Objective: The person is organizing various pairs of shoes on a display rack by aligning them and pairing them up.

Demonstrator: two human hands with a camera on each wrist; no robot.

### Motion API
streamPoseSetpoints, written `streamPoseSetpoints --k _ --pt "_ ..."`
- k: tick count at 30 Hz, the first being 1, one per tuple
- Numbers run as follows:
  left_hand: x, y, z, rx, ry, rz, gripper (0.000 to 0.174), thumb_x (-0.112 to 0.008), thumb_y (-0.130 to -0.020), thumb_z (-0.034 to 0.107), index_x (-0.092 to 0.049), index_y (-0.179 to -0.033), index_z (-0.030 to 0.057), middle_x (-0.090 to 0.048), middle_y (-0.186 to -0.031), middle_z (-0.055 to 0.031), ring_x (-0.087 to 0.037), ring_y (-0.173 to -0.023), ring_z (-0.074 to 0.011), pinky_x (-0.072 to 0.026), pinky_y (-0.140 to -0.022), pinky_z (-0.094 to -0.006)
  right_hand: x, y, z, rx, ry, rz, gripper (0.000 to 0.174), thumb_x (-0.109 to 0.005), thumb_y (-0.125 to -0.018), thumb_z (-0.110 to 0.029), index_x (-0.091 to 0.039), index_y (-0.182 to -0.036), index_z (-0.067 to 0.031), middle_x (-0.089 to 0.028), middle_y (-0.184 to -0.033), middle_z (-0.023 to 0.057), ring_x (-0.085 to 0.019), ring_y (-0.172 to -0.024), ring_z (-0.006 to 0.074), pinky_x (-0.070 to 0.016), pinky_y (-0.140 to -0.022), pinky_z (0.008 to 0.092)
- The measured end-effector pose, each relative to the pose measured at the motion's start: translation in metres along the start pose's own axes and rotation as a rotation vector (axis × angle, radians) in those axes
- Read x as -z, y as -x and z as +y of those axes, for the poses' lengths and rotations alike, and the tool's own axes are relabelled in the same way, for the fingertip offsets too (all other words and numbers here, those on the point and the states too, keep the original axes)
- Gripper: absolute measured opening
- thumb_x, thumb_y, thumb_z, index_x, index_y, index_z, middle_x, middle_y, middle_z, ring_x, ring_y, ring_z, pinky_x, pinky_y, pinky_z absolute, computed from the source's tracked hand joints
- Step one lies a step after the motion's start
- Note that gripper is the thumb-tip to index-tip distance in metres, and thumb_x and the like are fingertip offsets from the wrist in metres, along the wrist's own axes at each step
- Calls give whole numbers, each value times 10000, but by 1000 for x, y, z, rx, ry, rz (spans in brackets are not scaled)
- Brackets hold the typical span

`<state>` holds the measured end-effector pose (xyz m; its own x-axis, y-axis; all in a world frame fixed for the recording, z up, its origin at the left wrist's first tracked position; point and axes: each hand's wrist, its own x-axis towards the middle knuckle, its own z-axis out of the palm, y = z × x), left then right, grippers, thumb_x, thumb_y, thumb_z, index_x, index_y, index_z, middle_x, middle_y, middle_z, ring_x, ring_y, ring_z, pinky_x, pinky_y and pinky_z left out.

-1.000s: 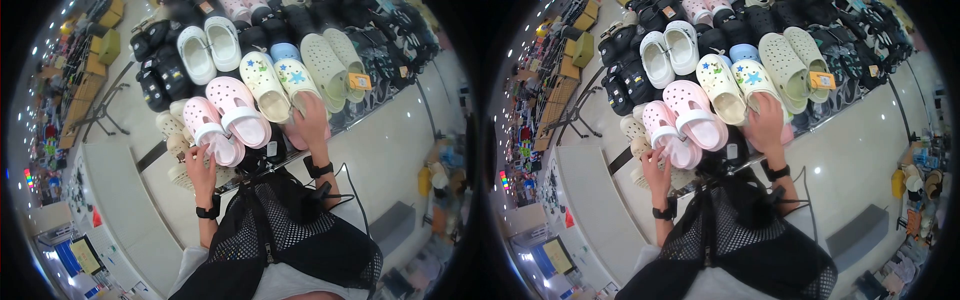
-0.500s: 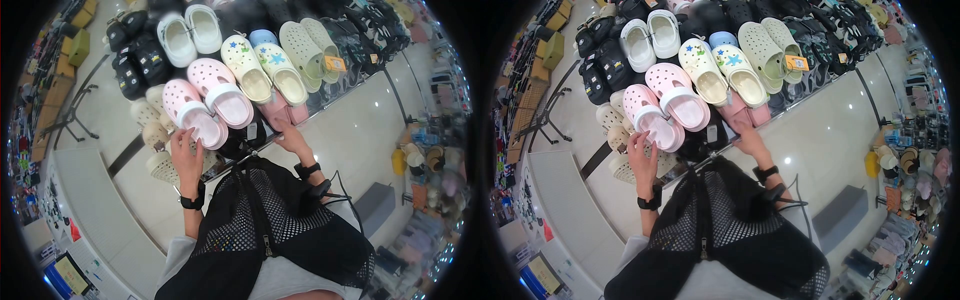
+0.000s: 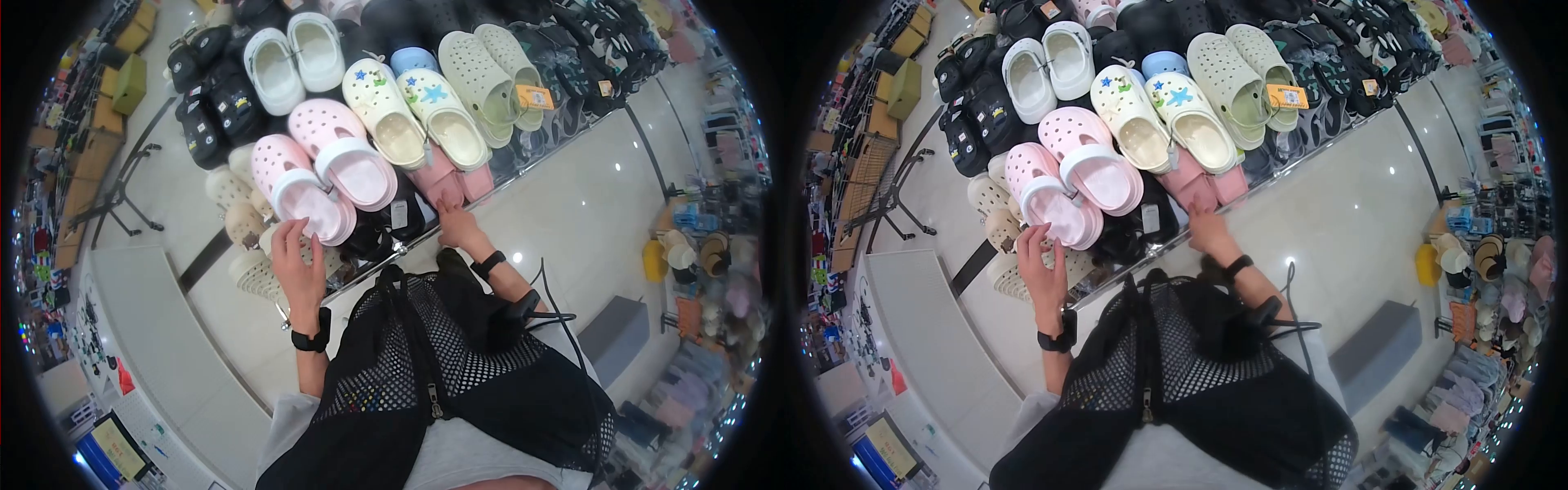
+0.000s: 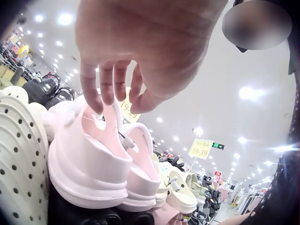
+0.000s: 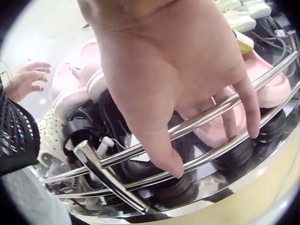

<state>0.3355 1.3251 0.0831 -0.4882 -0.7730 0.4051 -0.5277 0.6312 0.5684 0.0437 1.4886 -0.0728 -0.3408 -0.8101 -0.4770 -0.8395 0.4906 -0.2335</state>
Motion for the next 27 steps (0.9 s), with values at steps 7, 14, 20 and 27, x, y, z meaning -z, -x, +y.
streamPoseSetpoints --k 7,14,20,27 --pt "-72 4 70 -15 48 58 279 -689 -918 -24 -693 -1192 29 -636 -1212 -136 -653 -921 -258 -542 -797 -344 13 3 54 265 -327 22 794 -780 -830 -231 -455 -1505 33 -454 -1577 262 -572 -1327 419 -510 -1077 467" --pt "-251 28 95 -126 1 -690 541 -635 -865 12 -534 -1396 -19 -509 -1489 -259 -543 -1343 -416 -494 -1092 -451 49 12 134 251 -365 167 653 -734 -823 -159 -536 -1428 -13 -568 -1488 223 -597 -1299 398 -519 -1054 459" --pt "-279 34 104 -81 -52 -747 633 -587 -840 -19 -450 -1454 -91 -426 -1569 -317 -456 -1443 -440 -417 -1191 -449 50 3 154 294 -292 31 643 -726 -800 -149 -544 -1409 -55 -544 -1537 167 -618 -1285 381 -550 -1010 488" --pt "-270 11 100 3 -63 -733 585 -541 -916 18 -453 -1491 -43 -488 -1533 -291 -501 -1397 -433 -434 -1167 -465 64 1 140 340 -164 40 418 -752 -853 -244 -649 -1222 -76 -652 -1345 134 -687 -1160 354 -577 -931 489"
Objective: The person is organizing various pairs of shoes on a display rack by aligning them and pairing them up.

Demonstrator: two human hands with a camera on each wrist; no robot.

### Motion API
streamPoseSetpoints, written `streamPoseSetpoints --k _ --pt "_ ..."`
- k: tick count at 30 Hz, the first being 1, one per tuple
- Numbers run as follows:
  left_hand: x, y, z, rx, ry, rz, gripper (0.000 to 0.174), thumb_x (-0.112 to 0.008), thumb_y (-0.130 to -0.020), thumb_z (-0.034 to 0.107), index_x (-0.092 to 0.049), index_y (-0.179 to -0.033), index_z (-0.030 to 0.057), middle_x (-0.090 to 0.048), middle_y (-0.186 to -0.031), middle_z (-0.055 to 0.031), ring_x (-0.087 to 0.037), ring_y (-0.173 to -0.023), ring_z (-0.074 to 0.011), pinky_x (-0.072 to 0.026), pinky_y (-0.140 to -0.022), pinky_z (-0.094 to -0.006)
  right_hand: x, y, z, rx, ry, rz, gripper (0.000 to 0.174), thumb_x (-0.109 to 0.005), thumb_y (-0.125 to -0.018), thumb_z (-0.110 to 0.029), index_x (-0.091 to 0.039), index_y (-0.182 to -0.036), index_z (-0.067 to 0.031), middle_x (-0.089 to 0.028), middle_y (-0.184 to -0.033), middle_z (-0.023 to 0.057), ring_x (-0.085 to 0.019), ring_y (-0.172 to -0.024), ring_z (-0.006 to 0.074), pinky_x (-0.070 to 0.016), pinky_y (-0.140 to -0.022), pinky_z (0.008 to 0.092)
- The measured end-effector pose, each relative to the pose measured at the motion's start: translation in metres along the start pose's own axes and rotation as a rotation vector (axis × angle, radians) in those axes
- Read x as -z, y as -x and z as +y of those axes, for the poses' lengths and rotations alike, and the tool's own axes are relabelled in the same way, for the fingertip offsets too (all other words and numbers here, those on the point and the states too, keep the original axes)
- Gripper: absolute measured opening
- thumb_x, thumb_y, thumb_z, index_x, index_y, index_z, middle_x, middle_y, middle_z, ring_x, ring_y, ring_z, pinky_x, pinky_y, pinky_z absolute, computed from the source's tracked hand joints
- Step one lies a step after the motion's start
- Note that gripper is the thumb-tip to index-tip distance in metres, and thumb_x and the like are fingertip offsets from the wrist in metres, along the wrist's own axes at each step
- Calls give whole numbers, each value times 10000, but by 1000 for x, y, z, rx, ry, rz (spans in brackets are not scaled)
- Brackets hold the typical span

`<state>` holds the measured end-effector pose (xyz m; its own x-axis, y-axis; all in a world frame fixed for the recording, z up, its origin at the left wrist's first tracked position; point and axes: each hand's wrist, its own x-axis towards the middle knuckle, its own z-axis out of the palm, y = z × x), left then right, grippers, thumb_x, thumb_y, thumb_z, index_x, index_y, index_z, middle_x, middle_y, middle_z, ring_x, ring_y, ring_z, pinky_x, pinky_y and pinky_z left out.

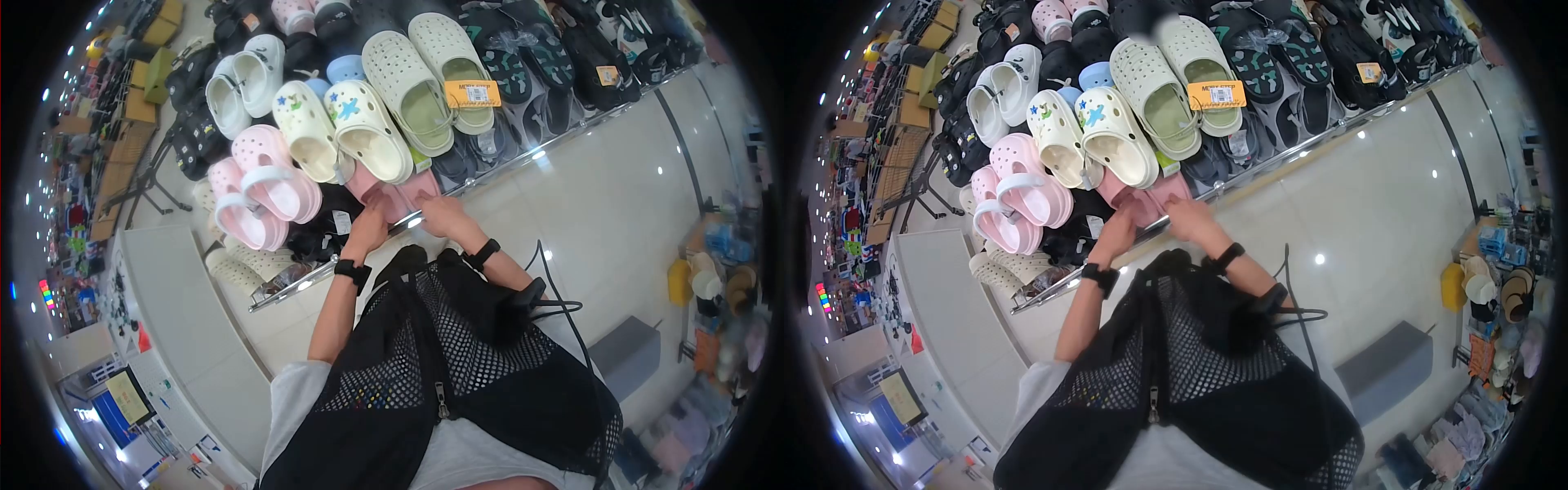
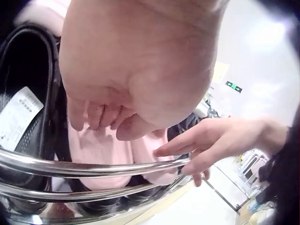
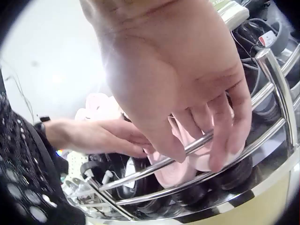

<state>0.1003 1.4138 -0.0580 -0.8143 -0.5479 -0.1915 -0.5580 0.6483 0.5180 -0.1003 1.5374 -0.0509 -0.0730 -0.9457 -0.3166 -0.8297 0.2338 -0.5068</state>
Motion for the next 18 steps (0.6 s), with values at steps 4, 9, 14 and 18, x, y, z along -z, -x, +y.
streamPoseSetpoints --k 4,9,14,18 --pt "4 -1 -1 -7 38 -31 543 -556 -928 53 -511 -1467 9 -540 -1488 -280 -576 -1303 -448 -476 -1110 -487 23 -2 3 9 -66 -43 394 -750 -850 -232 -661 -1193 -61 -687 -1248 126 -693 -1144 358 -578 -922 484" --pt "16 -11 0 55 48 -155 456 -550 -948 117 -575 -1395 33 -625 -1366 -284 -618 -1233 -447 -526 -1011 -524 6 -8 2 -90 -39 -196 572 -741 -835 -211 -606 -1364 -40 -679 -1306 183 -688 -1131 404 -567 -950 498" --pt "29 -16 -7 122 153 -221 446 -566 -946 139 -583 -1371 6 -644 -1311 -297 -614 -1234 -450 -508 -1023 -524 18 -4 28 33 -126 -190 620 -779 -830 -286 -598 -1350 -1 -692 -1258 221 -677 -1139 421 -571 -914 502" --pt "13 -20 -19 -73 133 -193 470 -569 -935 117 -563 -1391 4 -576 -1413 -296 -537 -1328 -465 -483 -1080 -508 28 -10 15 -48 -26 -218 660 -763 -849 -391 -604 -1369 -17 -706 -1251 211 -694 -1087 434 -558 -950 494"
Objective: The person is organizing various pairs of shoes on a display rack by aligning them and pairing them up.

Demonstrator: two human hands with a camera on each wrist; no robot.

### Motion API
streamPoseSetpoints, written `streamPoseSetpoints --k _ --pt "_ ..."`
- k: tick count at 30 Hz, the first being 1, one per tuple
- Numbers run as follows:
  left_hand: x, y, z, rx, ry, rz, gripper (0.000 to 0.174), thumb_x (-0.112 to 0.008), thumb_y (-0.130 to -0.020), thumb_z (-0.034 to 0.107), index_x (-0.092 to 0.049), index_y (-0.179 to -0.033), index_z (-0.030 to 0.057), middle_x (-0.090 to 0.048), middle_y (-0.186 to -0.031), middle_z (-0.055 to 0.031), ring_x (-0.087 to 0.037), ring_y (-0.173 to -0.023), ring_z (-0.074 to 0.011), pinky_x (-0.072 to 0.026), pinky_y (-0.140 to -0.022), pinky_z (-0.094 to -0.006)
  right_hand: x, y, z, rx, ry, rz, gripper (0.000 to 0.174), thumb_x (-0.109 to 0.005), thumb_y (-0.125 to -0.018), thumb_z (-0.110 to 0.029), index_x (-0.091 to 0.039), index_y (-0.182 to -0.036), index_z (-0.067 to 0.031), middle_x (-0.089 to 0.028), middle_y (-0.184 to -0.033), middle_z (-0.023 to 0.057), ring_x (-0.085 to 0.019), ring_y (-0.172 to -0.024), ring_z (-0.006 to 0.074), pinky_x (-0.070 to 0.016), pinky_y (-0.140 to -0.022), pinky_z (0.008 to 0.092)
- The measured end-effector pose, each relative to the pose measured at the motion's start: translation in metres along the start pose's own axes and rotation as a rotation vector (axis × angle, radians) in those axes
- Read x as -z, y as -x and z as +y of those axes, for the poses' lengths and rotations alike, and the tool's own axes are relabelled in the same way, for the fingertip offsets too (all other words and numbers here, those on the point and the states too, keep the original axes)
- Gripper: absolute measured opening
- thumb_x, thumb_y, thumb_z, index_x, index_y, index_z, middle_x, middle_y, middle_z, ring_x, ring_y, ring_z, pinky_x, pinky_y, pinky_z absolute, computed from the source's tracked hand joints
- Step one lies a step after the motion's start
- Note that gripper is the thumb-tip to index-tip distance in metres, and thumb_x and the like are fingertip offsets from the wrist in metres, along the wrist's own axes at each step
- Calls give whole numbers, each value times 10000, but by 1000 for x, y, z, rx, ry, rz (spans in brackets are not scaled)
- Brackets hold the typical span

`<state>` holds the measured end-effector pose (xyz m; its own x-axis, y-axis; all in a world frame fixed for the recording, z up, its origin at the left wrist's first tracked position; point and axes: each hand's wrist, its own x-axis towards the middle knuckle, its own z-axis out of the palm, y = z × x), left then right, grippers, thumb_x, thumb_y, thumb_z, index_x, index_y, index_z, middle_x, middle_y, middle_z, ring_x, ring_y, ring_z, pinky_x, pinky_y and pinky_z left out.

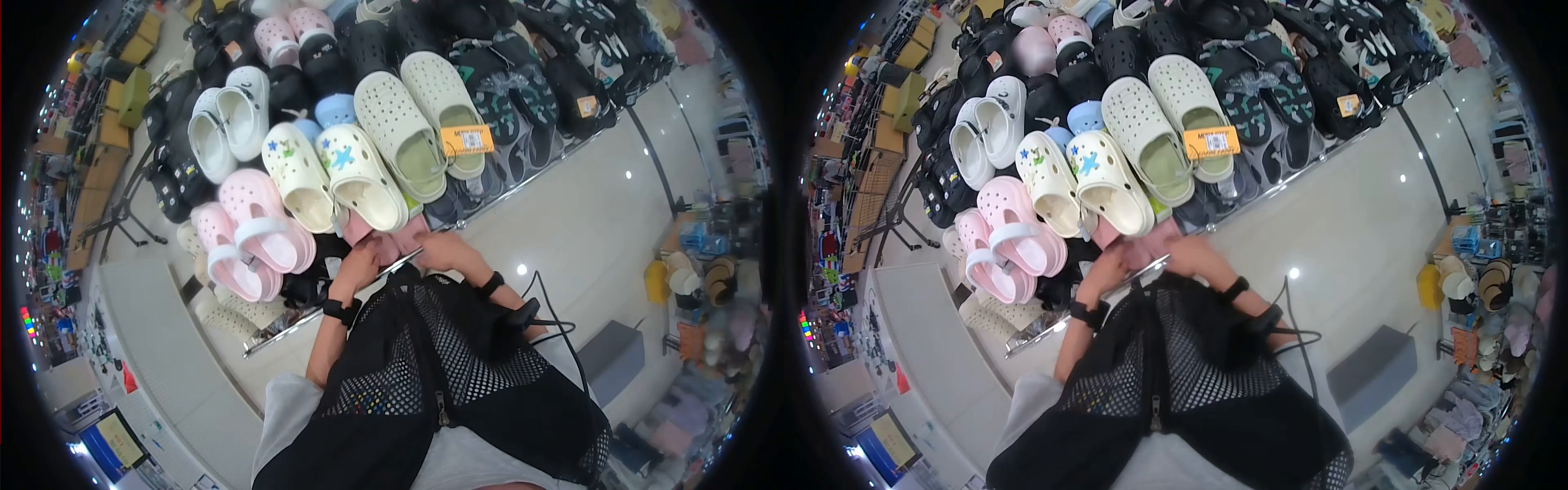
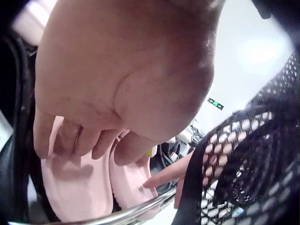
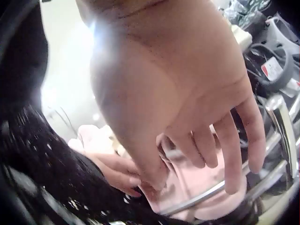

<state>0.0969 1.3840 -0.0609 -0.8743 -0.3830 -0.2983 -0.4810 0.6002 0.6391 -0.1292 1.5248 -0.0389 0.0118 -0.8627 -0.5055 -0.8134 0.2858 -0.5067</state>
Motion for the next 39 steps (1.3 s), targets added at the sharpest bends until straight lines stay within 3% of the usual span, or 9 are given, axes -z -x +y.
streamPoseSetpoints --k 3,5,12,16,18,22,28,36,39 --pt "-29 -2 -24 -56 -220 -199 616 -603 -923 147 -467 -1520 75 -184 -1618 -442 -229 -1500 -618 -379 -1199 -570 -16 -21 25 164 26 -65 663 -744 -855 -427 -612 -1375 -37 -725 -1206 207 -700 -1067 437 -564 -935 499" --pt "-33 8 -17 -34 -210 -190 614 -609 -935 161 -472 -1531 109 -61 -1667 -409 -130 -1540 -606 -346 -1222 -574 14 -18 1 1 44 -149 646 -751 -853 -441 -637 -1348 -42 -738 -1171 208 -699 -1082 430 -561 -944 489" --pt "-7 7 -24 4 49 -399 658 -646 -1000 308 -441 -1590 104 68 -1711 -341 13 -1601 -492 -154 -1308 -468 41 -26 23 154 -238 -308 593 -733 -918 -443 -648 -1399 -107 -755 -1216 148 -715 -1094 376 -546 -986 404" --pt "21 9 -13 34 112 -286 593 -641 -1013 347 -539 -1502 29 -204 -1697 -312 -183 -1600 -413 -238 -1287 -442 65 -11 37 187 -316 -366 575 -732 -969 -313 -587 -1465 -60 -685 -1367 150 -701 -1183 281 -546 -1006 389" --pt "49 10 0 25 182 -301 522 -641 -1022 335 -597 -1432 15 -494 -1566 -245 -468 -1466 -359 -391 -1197 -439 88 6 43 202 -539 -383 548 -735 -970 -235 -585 -1461 -43 -687 -1361 143 -698 -1187 255 -552 -1006 379" --pt "149 18 76 68 497 -357 432 -663 -1007 276 -640 -1367 40 -690 -1308 -192 -650 -1226 -358 -516 -1032 -425 192 48 18 265 -766 -207 533 -728 -968 -64 -557 -1472 -32 -688 -1354 105 -709 -1150 204 -568 -990 351" --pt "217 -18 142 12 -9 243 637 -765 -917 284 -539 -1472 65 -626 -1382 -215 -600 -1275 -398 -484 -1069 -439 298 10 63 243 -693 543 545 -771 -938 -114 -563 -1430 -6 -700 -1297 136 -678 -1156 196 -542 -1007 331" --pt "219 -197 122 -78 -92 648 726 -812 -886 217 -480 -1506 38 -559 -1473 -177 -502 -1381 -376 -429 -1143 -453 309 -103 131 244 -337 551 752 -786 -893 -408 -528 -1441 37 -626 -1365 281 -608 -1280 417 -493 -1074 447" --pt "226 -232 150 -100 -11 572 710 -796 -907 251 -484 -1506 32 -554 -1473 -189 -502 -1388 -374 -428 -1147 -447 320 -104 114 152 -173 562 742 -826 -870 -326 -530 -1441 43 -666 -1323 249 -672 -1199 351 -529 -1001 398"
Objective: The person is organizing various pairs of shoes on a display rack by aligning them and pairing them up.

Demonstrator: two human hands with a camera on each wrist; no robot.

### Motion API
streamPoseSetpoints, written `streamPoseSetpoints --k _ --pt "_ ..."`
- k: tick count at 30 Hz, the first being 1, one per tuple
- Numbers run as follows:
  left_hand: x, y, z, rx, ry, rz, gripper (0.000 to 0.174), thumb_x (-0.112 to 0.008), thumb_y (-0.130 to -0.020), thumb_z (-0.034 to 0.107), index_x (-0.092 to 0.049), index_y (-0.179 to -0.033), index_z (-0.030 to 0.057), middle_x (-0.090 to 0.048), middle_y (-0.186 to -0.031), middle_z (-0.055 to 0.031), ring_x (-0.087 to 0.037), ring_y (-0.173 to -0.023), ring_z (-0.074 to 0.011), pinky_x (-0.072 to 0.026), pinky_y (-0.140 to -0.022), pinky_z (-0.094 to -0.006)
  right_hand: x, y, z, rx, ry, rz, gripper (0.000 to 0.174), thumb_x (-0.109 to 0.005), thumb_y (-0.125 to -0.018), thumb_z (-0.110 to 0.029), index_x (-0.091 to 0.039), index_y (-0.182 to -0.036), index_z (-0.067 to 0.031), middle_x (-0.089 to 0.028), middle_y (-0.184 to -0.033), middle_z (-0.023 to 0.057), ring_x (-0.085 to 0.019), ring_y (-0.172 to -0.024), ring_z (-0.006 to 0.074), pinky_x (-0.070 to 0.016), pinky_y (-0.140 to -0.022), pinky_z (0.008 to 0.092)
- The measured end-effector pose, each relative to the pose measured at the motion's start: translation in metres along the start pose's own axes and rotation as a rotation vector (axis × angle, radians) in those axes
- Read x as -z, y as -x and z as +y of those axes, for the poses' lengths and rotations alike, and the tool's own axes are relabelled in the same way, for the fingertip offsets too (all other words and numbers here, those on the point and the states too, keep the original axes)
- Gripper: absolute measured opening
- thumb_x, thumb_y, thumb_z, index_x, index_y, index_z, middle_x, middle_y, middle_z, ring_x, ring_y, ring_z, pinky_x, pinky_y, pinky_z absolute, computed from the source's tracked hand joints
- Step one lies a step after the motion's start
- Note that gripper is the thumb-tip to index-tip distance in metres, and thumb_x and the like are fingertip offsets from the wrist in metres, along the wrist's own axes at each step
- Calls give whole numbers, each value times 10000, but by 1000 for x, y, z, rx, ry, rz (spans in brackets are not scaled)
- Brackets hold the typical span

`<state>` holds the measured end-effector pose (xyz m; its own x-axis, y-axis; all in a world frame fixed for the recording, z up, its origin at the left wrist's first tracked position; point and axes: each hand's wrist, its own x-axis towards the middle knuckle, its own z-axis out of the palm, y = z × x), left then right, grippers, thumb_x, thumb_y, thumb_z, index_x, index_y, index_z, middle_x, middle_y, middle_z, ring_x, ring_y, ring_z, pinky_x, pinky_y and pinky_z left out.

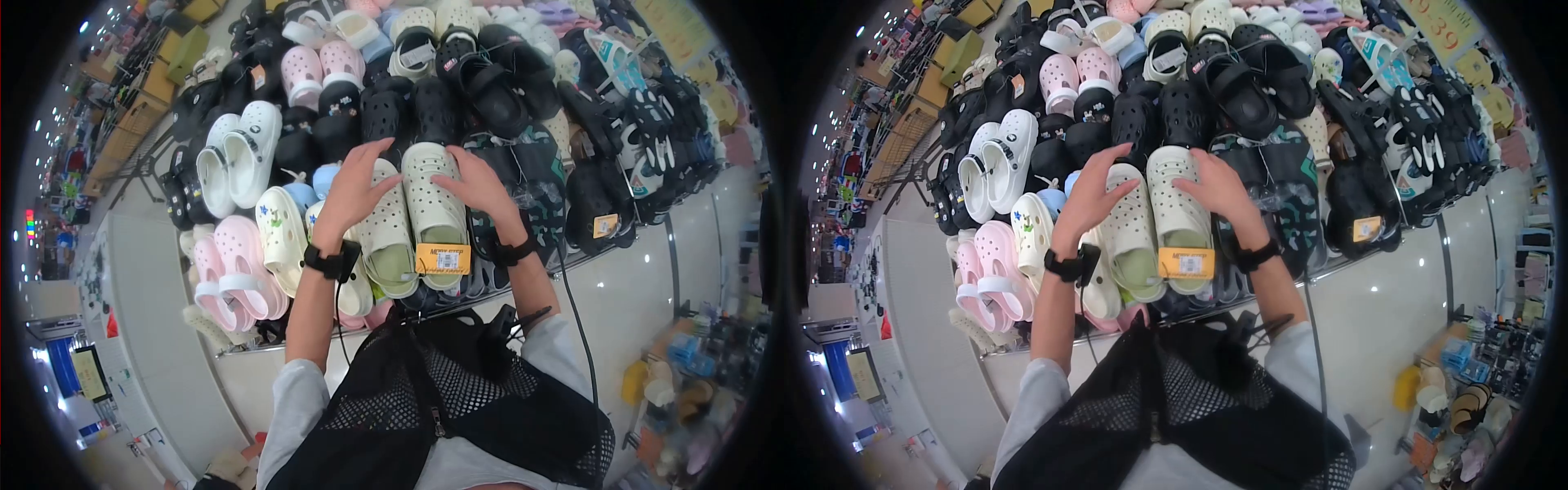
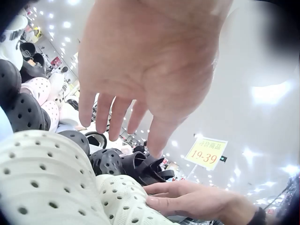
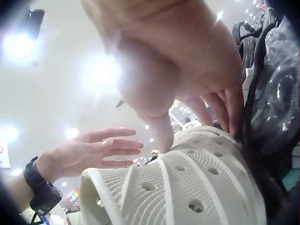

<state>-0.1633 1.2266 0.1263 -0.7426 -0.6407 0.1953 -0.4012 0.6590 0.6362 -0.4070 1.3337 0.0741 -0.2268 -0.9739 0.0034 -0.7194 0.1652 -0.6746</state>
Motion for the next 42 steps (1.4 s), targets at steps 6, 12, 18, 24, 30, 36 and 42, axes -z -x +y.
streamPoseSetpoints --k 6,12,18,24,30,36,42 --pt "-36 -38 -3 128 0 -166 747 -805 -907 320 -492 -1508 4 -560 -1481 -224 -524 -1396 -354 -447 -1142 -410 3 -9 16 -10 -199 37 883 -960 -694 -301 -560 -1415 15 -685 -1146 178 -686 -1047 294 -548 -942 395" --pt "-38 -49 -4 327 582 -335 759 -896 -810 170 -544 -1453 -26 -690 -1297 -168 -702 -1115 -233 -558 -975 -349 23 1 16 107 -324 -56 748 -963 -693 -211 -614 -1324 -12 -696 -1125 160 -696 -1037 240 -559 -927 397" --pt "-65 -45 19 230 240 -109 618 -905 -771 81 -656 -1330 -2 -744 -1152 -131 -713 -1049 -211 -572 -939 -349 6 8 -3 5 -352 84 608 -924 -691 -111 -602 -1193 6 -738 -1120 196 -730 -1066 343 -558 -925 403" --pt "-39 -41 11 210 227 -184 632 -904 -781 64 -647 -1356 15 -740 -1160 -128 -703 -1047 -190 -582 -938 -349 14 5 6 56 -262 -32 631 -903 -689 -64 -592 -1234 7 -730 -1141 210 -722 -1084 360 -561 -919 402" --pt "-50 -37 4 189 392 -149 656 -926 -754 97 -654 -1345 7 -749 -1164 -147 -720 -1048 -208 -590 -919 -357 -2 7 -8 32 -326 122 622 -900 -678 -142 -636 -1233 -45 -734 -1124 215 -699 -1093 408 -562 -921 445" --pt "-40 -33 -4 207 132 -51 584 -933 -740 177 -695 -1244 2 -762 -1165 -186 -741 -1098 -289 -570 -957 -374 -4 9 -14 -77 -220 143 633 -873 -722 -153 -636 -1298 -38 -746 -1127 217 -708 -1079 415 -559 -944 448" --pt "25 -2 -56 292 72 -97 721 -919 -786 241 -613 -1403 26 -708 -1314 -172 -682 -1214 -284 -525 -1054 -381 -1 13 -32 159 -110 232 531 -825 -834 -161 -636 -1314 -38 -690 -1277 165 -637 -1226 342 -498 -1078 384"
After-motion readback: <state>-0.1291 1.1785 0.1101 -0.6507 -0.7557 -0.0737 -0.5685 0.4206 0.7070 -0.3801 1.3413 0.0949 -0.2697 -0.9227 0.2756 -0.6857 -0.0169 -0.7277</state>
